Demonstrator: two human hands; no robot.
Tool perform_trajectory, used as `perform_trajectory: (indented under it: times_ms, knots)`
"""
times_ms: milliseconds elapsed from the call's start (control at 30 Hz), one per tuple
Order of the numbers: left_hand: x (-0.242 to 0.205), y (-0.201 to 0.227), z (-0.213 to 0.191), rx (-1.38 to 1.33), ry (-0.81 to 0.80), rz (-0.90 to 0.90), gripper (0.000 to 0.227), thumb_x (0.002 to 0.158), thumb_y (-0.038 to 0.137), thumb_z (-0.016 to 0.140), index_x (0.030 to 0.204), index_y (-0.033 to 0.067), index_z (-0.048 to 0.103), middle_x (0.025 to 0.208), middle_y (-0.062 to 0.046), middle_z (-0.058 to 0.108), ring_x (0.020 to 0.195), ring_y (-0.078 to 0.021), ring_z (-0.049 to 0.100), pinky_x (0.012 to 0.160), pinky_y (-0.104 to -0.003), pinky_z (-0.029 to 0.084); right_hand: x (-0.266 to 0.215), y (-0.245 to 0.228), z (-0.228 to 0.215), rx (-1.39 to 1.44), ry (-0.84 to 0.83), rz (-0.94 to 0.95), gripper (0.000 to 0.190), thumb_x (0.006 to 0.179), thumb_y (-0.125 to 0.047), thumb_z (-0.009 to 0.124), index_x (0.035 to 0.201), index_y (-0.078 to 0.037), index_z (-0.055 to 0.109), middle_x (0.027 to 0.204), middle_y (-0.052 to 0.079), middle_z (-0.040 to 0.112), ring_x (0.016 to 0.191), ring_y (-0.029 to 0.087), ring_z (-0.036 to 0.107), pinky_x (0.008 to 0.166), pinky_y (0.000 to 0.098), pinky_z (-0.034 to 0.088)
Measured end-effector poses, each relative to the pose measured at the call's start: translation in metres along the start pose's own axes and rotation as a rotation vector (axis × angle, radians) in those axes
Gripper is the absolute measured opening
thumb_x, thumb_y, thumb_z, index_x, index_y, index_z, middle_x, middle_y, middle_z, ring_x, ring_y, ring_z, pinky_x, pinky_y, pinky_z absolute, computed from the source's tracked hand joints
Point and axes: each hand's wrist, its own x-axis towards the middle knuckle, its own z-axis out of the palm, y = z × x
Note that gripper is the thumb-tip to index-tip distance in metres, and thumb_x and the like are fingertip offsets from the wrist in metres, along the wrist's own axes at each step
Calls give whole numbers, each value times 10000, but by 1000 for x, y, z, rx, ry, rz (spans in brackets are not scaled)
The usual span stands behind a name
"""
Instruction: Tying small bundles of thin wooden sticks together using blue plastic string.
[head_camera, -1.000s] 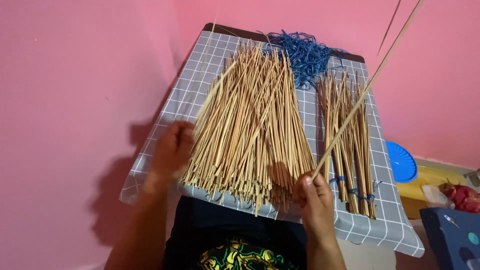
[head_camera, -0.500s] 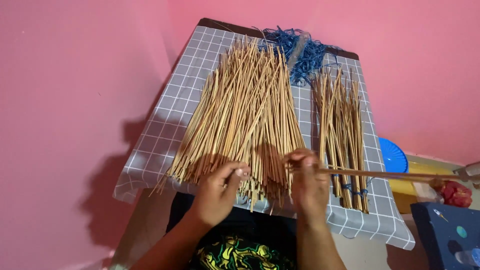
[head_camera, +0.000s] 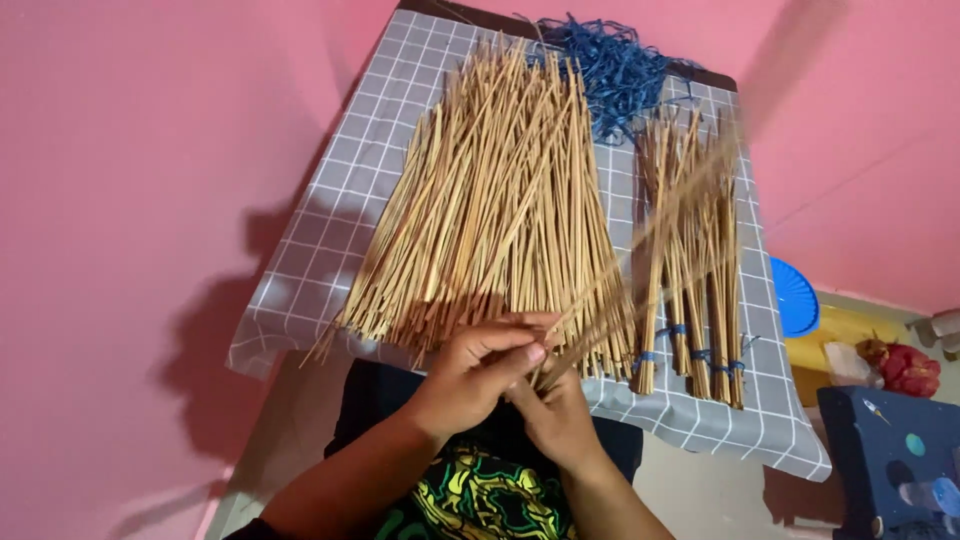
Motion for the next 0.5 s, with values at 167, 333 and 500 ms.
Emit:
perform_trajectory:
  times_ms: [167,333,500]
  knots:
    - [-4,-7,-9,32,-47,-23,180,1007,65,592,1144,10,695,1454,-229,572,1262,-344,668,1104,-434,562,2,0,-13,11,-161,-94,185,1069,-157,536,974,-58,660,812,11,566,744,130,524,662,295,443]
    - [-6,45,-32,601,-6,-104,499,993,261,568,1447,65,505,1476,-185,570,1308,-299,594,1118,-408,507,5,-4,-45,103,-161,87,311,1060,-151,499,1362,-105,557,803,2,564,650,133,538,583,288,527]
    - [-29,29,-135,1020,563,53,123,946,133,708,1057,89,739,1121,-116,715,938,-218,705,771,-297,576,-38,15,-188,-1021,443,346,165,995,-89,595,868,-121,694,877,55,711,781,216,664,653,349,531]
